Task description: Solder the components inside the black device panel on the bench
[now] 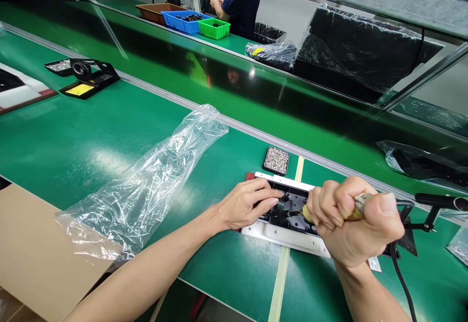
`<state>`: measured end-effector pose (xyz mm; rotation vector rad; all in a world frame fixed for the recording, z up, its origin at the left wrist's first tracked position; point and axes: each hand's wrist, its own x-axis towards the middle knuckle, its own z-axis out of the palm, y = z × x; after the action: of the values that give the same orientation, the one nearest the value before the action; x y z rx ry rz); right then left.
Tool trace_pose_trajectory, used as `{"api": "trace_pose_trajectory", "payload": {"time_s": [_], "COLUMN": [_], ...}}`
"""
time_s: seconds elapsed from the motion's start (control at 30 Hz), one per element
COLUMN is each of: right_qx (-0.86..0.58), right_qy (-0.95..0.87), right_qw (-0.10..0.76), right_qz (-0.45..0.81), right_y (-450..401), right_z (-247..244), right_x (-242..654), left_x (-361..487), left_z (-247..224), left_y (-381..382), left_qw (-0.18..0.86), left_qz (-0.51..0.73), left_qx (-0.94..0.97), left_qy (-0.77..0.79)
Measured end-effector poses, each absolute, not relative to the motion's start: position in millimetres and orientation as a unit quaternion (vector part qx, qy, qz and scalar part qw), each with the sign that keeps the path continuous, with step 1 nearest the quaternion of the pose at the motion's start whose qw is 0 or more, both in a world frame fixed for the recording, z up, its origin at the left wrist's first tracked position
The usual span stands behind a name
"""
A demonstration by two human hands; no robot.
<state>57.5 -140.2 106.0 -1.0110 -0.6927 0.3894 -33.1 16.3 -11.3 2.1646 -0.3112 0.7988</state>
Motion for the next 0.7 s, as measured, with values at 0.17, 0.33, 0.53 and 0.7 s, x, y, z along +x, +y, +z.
{"api": "trace_pose_trajectory", "payload": {"time_s": [0.17, 0.33, 0.53, 0.7], "right_qx": [-0.470, -0.471, -0.471, -0.471], "right_qy": [-0.331, -0.332, -0.340, -0.336], "right_qw": [0.798, 0.795, 0.793, 0.794], "right_qz": [0.181, 0.189, 0.185, 0.185], "right_y": [-140.1, -141.6, -140.1, -140.7], "right_z": [107.7, 108.1, 109.4, 109.0], "right_x": [56.6, 57.0, 56.5, 56.9], "left_x": [-33.0, -32.9, -32.6, -32.6], "left_z": [-10.8, -10.9, -10.9, -10.9], "left_y": [15.7, 15.8, 16.2, 16.0], "left_qw": [0.400, 0.401, 0.397, 0.402], "left_qz": [0.314, 0.316, 0.312, 0.311], "left_qx": [0.853, 0.852, 0.855, 0.853], "left_qy": [-0.120, -0.121, -0.118, -0.119]}}
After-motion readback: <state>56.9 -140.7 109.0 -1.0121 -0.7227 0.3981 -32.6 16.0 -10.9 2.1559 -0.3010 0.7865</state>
